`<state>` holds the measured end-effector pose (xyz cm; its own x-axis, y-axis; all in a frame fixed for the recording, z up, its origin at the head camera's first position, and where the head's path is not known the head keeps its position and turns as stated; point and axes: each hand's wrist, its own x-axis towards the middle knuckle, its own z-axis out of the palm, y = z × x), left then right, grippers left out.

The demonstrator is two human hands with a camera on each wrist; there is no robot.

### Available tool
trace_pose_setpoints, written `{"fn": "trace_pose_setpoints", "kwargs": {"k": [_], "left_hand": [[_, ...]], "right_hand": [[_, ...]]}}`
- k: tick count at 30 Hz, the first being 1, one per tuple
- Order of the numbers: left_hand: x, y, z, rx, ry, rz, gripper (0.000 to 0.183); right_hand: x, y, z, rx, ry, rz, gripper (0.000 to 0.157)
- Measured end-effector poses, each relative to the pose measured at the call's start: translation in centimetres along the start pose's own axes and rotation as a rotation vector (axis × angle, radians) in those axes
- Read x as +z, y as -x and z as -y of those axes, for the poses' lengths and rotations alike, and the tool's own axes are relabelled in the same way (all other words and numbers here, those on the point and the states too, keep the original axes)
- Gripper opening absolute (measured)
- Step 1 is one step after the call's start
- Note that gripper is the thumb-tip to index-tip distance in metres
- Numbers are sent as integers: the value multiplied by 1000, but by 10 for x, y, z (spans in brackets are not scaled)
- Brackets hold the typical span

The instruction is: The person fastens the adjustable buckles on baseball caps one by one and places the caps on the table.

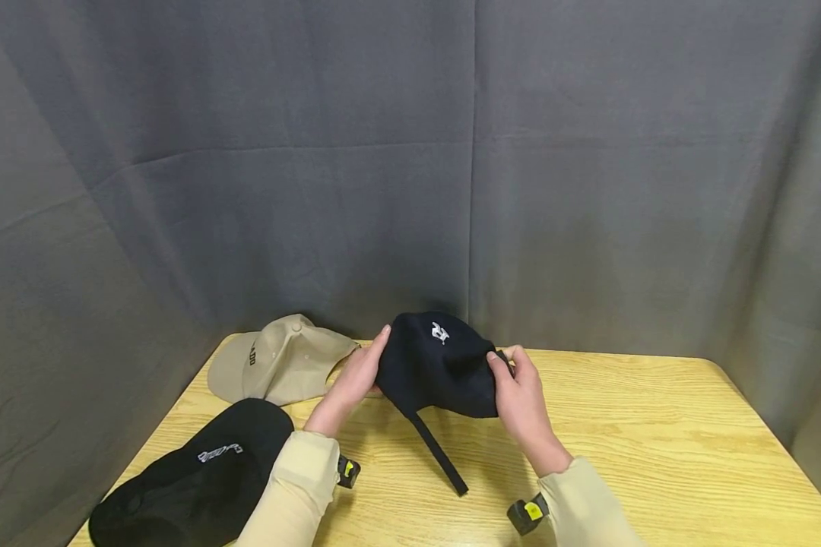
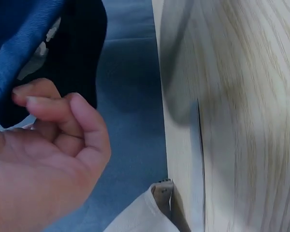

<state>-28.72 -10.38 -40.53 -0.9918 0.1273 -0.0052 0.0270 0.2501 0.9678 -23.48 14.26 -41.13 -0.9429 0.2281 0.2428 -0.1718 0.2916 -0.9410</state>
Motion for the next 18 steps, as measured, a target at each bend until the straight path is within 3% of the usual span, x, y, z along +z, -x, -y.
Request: {"fn": "trace_pose_setpoints", "kwargs": {"k": [4,8,13,18], "left_hand": [[8,0,-1,27,-41,-50,61],[17,1,-1,33,30,-77,52],[25,3,-3,45,150,36,40],[31,8,-4,204,5,94,37]], "right_hand": [[-3,-2,-1,-10,10,-58,24],[-6,-3,-2,-23,7,-95,25],[-9,-3,-4,-12,3,-101,27],[-10,-3,-4,-5,-39,-135,27]]}}
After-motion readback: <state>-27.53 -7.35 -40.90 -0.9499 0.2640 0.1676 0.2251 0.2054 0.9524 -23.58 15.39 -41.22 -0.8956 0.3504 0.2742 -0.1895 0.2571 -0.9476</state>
